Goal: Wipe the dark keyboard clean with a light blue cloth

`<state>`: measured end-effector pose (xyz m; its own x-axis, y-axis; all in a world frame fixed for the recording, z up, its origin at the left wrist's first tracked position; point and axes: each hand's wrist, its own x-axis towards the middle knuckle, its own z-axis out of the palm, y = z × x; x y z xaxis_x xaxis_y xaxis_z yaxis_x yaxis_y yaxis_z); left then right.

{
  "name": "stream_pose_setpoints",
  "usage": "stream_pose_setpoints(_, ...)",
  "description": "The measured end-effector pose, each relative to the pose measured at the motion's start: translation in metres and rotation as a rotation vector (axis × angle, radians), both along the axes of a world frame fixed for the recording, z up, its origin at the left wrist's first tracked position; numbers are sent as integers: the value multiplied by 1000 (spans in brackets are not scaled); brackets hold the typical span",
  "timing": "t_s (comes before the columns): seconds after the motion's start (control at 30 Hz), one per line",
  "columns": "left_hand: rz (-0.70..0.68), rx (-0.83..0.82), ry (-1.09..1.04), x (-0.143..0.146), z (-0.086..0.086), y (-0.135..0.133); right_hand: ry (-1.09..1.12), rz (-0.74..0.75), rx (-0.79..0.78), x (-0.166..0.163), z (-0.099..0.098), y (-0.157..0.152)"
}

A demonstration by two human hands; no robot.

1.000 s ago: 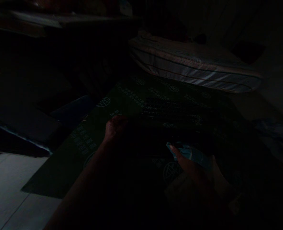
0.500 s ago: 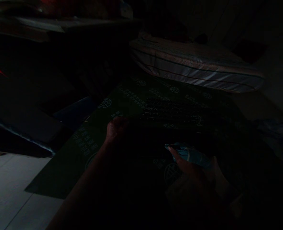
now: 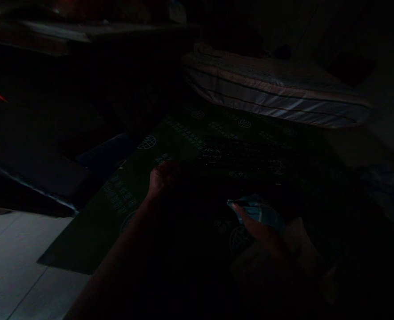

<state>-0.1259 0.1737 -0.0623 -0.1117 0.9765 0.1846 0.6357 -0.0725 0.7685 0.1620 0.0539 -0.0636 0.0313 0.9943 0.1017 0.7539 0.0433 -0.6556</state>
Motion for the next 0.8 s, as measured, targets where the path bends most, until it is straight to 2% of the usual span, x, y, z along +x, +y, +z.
stream_pose_setpoints(0.17,-3,15,7,-1,-2,1,-68,-39,24,-7,9,2)
stream_pose_setpoints(0.33,5,22,28,-1,-1,0,-1,-51,88,2,4,-7)
stream_pose_setpoints(0.5,-14,12,18,0,3,-2,-33,-83,120,0,5,-16)
stream_pose_setpoints(0.8,-14,21,-33,1,2,-3,-167,-110,148,4,7,-12)
